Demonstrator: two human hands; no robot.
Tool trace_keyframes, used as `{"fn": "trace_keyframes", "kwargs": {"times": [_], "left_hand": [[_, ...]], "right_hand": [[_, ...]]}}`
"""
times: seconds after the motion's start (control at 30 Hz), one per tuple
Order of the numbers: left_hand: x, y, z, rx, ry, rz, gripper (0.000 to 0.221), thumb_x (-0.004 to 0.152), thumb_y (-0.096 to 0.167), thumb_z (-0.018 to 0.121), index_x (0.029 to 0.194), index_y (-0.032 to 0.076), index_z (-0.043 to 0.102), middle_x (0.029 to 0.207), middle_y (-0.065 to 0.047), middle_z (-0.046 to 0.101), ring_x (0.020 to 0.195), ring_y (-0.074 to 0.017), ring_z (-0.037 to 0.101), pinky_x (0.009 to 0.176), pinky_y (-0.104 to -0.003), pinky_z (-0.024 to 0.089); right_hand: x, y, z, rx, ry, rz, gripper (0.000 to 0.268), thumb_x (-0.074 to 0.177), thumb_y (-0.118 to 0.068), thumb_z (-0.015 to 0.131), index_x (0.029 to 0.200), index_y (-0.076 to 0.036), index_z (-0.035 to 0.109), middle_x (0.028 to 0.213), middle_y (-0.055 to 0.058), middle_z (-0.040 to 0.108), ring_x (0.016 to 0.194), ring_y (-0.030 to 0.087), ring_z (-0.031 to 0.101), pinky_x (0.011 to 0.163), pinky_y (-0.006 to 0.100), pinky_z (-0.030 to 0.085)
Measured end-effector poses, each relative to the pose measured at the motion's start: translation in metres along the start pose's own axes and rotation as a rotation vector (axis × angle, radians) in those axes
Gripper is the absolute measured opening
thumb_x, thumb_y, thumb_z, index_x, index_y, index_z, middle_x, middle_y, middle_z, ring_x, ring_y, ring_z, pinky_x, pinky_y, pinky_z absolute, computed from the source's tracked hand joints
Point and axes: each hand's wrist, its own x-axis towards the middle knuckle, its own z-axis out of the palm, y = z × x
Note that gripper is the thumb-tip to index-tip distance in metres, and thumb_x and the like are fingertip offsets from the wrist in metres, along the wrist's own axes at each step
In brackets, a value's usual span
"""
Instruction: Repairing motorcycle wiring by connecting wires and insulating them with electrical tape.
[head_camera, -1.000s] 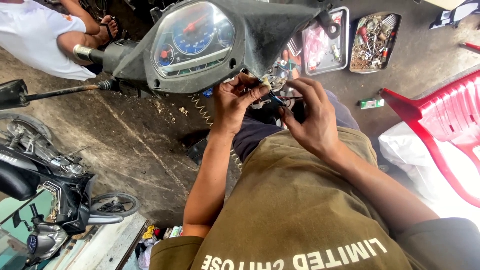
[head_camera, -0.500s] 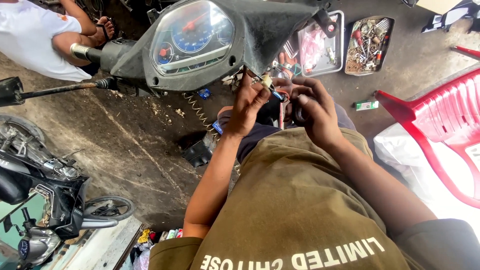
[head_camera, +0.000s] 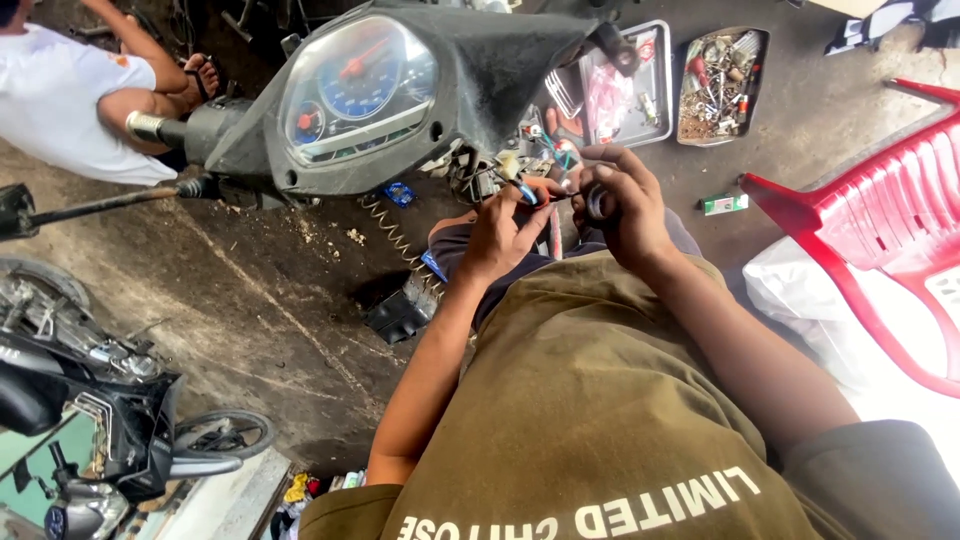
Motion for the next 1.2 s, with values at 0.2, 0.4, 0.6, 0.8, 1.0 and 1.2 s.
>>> {"fn": "trace_keyframes", "kwargs": {"times": [0.2,0.4,0.6,0.8,1.0,1.2], "left_hand": [[0.003,0.010,0.005,0.070,0.055,0.002,0.011,0.087,0.006,0.042,0.080,0.011,0.049,0.086,-0.005,0.065,0.089,-0.0222,0.062,0.077,-0.031,0.049],[0.002,0.019,0.004,0.171,0.055,-0.044,0.020,0.090,0.011,0.049,0.106,0.000,0.050,0.095,-0.019,0.062,0.090,-0.0331,0.060,0.070,-0.035,0.053],[-0.013,0.018,0.001,0.276,0.191,-0.043,0.059,0.083,0.032,0.064,0.122,-0.004,0.039,0.114,-0.030,0.043,0.103,-0.0465,0.048,0.084,-0.046,0.048],[-0.049,0.033,0.010,-0.203,0.027,-0.142,0.046,0.073,0.020,0.074,0.110,0.000,0.057,0.098,-0.013,0.060,0.082,-0.0225,0.063,0.068,-0.029,0.054],[-0.042,0.059,0.000,-0.062,0.019,-0.174,0.012,0.070,0.008,0.074,0.082,0.010,0.071,0.069,-0.003,0.064,0.057,-0.0113,0.061,0.050,-0.021,0.050],[-0.042,0.059,-0.017,0.122,-0.053,-0.105,0.008,0.072,0.018,0.074,0.077,0.016,0.069,0.068,0.003,0.061,0.062,-0.0113,0.060,0.059,-0.021,0.048]], "right_hand": [[0.022,0.011,-0.011,0.162,0.278,-0.058,0.025,0.080,-0.010,0.053,0.093,0.011,0.055,0.063,0.018,0.044,0.046,0.027,0.054,0.040,0.036,0.049],[0.001,-0.001,-0.013,-0.168,0.182,-0.167,0.031,0.082,-0.017,0.056,0.099,0.008,0.054,0.068,0.013,0.048,0.056,0.021,0.060,0.047,0.031,0.054],[-0.031,-0.005,-0.013,-0.409,-0.168,-0.196,0.023,0.083,-0.016,0.053,0.095,0.004,0.058,0.068,0.016,0.056,0.055,0.025,0.061,0.050,0.037,0.053],[-0.051,-0.020,0.005,-0.527,-0.350,-0.232,0.026,0.082,-0.018,0.053,0.097,0.002,0.058,0.065,0.014,0.061,0.055,0.022,0.063,0.052,0.035,0.053],[-0.057,-0.018,0.006,-0.518,-0.343,-0.248,0.021,0.081,-0.013,0.059,0.094,0.003,0.057,0.079,0.013,0.054,0.067,0.022,0.062,0.052,0.032,0.053],[-0.064,-0.024,0.011,-0.751,-0.470,-0.136,0.023,0.079,-0.011,0.055,0.099,-0.001,0.060,0.079,0.017,0.062,0.074,0.028,0.062,0.065,0.043,0.048]]}}
